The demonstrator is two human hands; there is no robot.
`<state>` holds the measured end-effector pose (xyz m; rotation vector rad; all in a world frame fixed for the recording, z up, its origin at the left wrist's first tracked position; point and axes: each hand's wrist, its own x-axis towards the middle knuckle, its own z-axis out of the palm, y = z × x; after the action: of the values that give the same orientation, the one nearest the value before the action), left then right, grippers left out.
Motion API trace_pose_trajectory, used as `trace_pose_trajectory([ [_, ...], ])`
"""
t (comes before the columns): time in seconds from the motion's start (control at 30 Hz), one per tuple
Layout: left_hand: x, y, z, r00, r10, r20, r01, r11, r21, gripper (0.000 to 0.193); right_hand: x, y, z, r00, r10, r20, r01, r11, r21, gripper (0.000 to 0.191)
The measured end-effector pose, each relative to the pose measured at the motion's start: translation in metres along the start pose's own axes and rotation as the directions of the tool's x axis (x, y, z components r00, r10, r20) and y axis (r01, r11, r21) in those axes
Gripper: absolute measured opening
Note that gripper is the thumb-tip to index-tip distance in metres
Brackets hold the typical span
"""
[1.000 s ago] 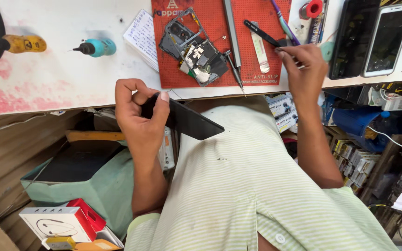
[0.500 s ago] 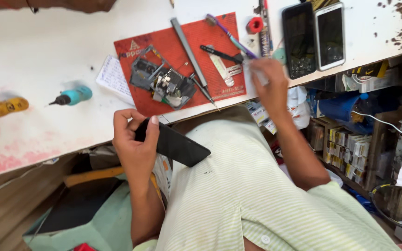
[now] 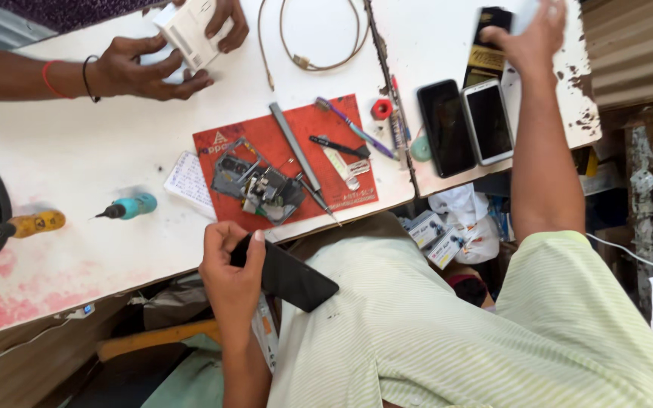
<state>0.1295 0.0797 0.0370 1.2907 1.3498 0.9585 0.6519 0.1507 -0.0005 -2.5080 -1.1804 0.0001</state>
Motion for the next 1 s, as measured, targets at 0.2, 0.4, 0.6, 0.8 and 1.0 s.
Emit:
trace_pose_trajectory([
  [0.2,-0.005,-0.002,0.036,0.998,-0.035,-0.051,0.034,0.999,-0.027,0.021,0.024,0.078,-0.029,0.869,0.477,-0.131,-0.368,0.800,0.474,0.103],
  [0.4,0.004,-0.004,0.074,0.996,0.083,-0.031,-0.083,0.997,-0.001,0.021,0.041,0.141,-0.037,0.806,0.520,0.283,-0.415,0.155,0.897,0.047],
  [0.6,-0.001,-0.001,0.083,0.997,0.071,0.039,-0.069,0.996,-0.048,0.019,-0.080,0.108,0.005,1.000,-0.022,0.022,0.004,0.791,0.612,0.023],
  [0.8,0.003,0.013,0.079,0.996,0.052,0.078,-0.043,0.993,-0.114,0.020,-0.212,0.010,0.001,0.709,-0.132,0.692,-0.705,-0.139,0.696,0.040],
  [1.0,0.007,0.014,0.055,0.990,0.045,0.131,-0.017,0.978,-0.210,0.021,-0.225,-0.046,-0.026,0.802,-0.308,0.512,-0.515,0.078,0.854,0.055],
])
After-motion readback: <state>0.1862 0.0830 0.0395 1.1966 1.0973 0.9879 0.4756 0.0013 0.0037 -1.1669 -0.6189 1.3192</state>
